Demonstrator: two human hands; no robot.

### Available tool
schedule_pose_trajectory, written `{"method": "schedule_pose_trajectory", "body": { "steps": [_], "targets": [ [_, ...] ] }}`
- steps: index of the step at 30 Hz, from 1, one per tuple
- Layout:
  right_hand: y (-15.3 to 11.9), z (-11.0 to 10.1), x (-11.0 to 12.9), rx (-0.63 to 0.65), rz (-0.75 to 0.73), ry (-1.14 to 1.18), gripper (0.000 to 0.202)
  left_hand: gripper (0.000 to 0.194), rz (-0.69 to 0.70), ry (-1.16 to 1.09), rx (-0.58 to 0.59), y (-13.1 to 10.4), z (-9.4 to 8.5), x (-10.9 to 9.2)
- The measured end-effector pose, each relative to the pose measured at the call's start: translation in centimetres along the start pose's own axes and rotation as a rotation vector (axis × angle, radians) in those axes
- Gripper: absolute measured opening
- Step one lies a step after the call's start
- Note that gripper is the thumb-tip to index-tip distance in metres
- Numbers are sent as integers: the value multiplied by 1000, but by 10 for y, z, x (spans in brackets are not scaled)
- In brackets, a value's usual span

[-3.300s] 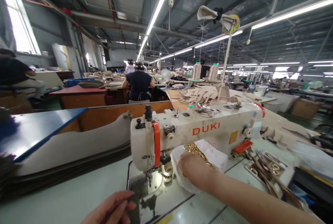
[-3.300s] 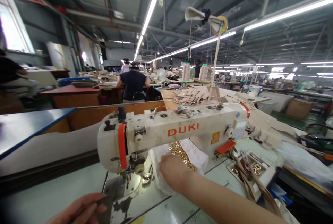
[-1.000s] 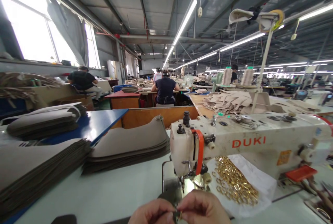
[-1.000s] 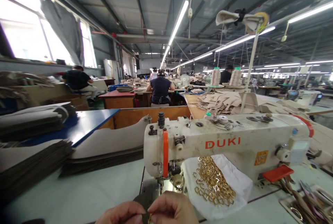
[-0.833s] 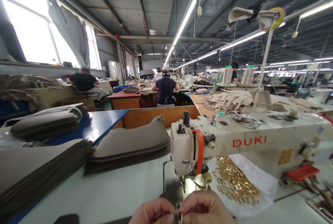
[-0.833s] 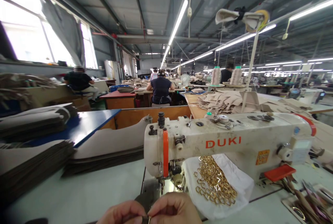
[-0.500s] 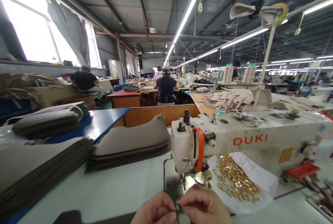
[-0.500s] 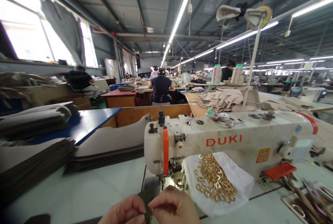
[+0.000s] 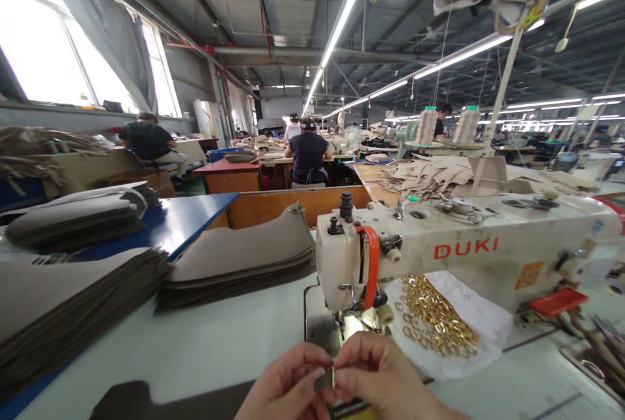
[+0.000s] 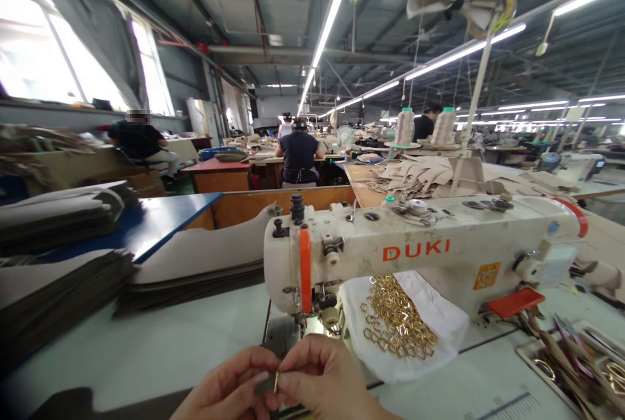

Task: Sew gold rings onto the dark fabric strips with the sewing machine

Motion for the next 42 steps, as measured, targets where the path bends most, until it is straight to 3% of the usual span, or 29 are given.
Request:
{"method": "schedule_pose_trajectory", "body": {
  "steps": [9,13,17,22,28,35,42],
  "targets": [
    [-5,4,-1,31,52,18,30,20,-25,54,-27,0,11,-8],
    [-11,10,6,38,-21,-182,22,7,28,275,-77,-3,10,-7],
    [-15,12,9,6,-50,-383,29,6,81,477,-120,-3,5,-5],
    [-14,5,9,14,-171,-446,9,5,98,402,-129,-1,2,-2],
    [-9,3,5,-60,-213,-364,6,9,177,186,-208,-5,14,-13],
    [-9,0,-5,-126,-208,-329,5,21,128,35,-221,-3,13,-8],
    [-9,2,-1,-74,-155,-206,9,19,211,272,-328,-9,12,-4]
  ]
}}
Point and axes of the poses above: each hand's wrist, its own y-axis towards the middle knuckle, its own z-axis out of the palm, x = y × z, the point moved 1 cm from there along y, towards the middle knuckle, and after that the axes turned 6 degrees about x, right-handed, at the moved point
